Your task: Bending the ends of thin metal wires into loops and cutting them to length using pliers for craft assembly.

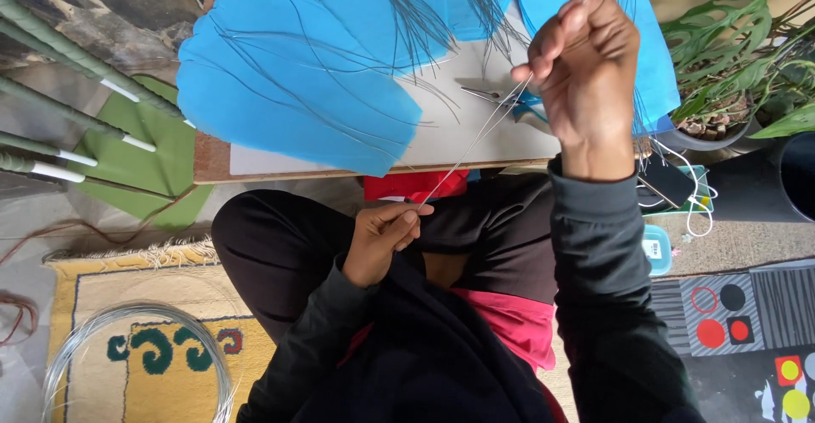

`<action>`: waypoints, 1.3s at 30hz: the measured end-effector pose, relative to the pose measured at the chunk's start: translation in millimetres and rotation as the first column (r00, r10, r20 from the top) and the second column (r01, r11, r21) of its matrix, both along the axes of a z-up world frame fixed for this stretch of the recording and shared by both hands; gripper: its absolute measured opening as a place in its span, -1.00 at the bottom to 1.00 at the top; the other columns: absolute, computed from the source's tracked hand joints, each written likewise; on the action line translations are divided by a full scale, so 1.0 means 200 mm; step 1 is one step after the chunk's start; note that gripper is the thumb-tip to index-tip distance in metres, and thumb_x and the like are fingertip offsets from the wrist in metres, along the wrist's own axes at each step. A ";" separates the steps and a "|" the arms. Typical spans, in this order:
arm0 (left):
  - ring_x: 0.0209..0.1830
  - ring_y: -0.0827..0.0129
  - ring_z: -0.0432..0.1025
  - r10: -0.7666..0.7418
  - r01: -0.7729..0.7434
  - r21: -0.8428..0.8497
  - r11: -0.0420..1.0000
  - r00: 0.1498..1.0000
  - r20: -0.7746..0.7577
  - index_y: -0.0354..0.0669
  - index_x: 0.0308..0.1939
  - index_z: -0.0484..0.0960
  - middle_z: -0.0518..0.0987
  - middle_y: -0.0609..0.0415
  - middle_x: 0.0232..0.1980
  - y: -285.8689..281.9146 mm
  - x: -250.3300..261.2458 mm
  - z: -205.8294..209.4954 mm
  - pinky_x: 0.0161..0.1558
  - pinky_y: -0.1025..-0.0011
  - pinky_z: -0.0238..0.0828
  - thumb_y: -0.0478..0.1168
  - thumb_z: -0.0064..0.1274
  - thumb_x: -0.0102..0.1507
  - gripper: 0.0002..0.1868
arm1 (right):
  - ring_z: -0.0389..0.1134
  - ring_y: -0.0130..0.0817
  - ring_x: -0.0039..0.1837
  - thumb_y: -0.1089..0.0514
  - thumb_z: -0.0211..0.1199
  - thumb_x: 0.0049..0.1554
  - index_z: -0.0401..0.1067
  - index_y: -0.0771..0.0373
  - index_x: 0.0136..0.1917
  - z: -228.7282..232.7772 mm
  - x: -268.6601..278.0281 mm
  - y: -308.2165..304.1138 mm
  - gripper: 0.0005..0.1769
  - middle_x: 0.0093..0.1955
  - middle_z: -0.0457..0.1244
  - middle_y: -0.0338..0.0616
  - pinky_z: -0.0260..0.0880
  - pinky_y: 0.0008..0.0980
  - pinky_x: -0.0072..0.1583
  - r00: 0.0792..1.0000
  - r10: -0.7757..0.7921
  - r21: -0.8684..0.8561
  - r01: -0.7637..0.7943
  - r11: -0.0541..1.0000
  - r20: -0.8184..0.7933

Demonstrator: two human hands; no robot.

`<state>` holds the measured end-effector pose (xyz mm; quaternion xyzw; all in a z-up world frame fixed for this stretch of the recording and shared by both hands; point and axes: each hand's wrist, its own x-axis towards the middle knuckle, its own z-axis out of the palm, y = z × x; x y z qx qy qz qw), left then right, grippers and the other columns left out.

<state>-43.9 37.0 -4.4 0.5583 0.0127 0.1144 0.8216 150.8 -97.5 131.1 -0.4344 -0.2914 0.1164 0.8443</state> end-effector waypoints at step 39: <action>-0.67 0.40 0.46 0.078 -0.176 0.652 0.737 0.981 0.176 -0.26 -0.51 0.51 0.47 0.02 -0.67 0.15 0.30 0.74 -0.62 0.52 0.47 -0.49 -0.06 0.08 -0.88 | 0.31 -0.18 0.06 0.04 0.17 0.03 0.23 0.14 0.09 -0.36 -0.80 0.21 -0.63 0.00 0.27 -0.06 0.29 -0.09 0.14 0.843 0.237 0.151 -0.186 0.971 -0.483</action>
